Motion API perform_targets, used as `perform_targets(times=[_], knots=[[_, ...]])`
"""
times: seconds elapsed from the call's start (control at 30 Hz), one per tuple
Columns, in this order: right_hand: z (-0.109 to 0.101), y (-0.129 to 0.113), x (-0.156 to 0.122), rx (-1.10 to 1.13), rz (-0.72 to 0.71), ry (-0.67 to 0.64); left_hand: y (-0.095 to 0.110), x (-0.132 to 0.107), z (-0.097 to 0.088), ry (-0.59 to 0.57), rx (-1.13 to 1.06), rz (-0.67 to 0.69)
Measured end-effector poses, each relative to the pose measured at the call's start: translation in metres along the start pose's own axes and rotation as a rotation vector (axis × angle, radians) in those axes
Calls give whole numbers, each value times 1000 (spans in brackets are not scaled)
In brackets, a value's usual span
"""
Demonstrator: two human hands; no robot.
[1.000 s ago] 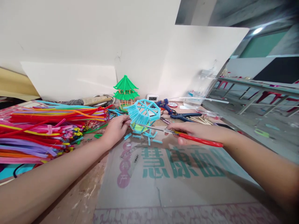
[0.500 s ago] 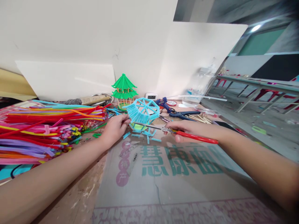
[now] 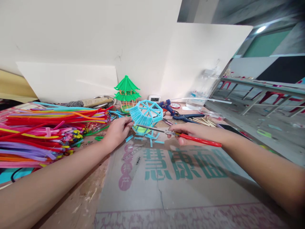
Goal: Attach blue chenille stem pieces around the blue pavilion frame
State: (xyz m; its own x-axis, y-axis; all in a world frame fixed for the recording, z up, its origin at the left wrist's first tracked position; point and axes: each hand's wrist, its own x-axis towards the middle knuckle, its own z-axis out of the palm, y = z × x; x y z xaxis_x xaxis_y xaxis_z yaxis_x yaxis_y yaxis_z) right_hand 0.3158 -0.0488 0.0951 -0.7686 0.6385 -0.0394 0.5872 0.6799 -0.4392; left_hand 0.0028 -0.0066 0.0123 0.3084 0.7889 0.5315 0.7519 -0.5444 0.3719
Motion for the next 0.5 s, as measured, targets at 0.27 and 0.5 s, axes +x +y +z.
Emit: perform_targets(times=[0.27, 0.5], knots=[[1, -3, 1, -21, 29, -4, -2, 0, 1, -1, 19, 5], [2, -7, 4, 74, 100, -17, -1, 1, 2, 2, 7, 19]])
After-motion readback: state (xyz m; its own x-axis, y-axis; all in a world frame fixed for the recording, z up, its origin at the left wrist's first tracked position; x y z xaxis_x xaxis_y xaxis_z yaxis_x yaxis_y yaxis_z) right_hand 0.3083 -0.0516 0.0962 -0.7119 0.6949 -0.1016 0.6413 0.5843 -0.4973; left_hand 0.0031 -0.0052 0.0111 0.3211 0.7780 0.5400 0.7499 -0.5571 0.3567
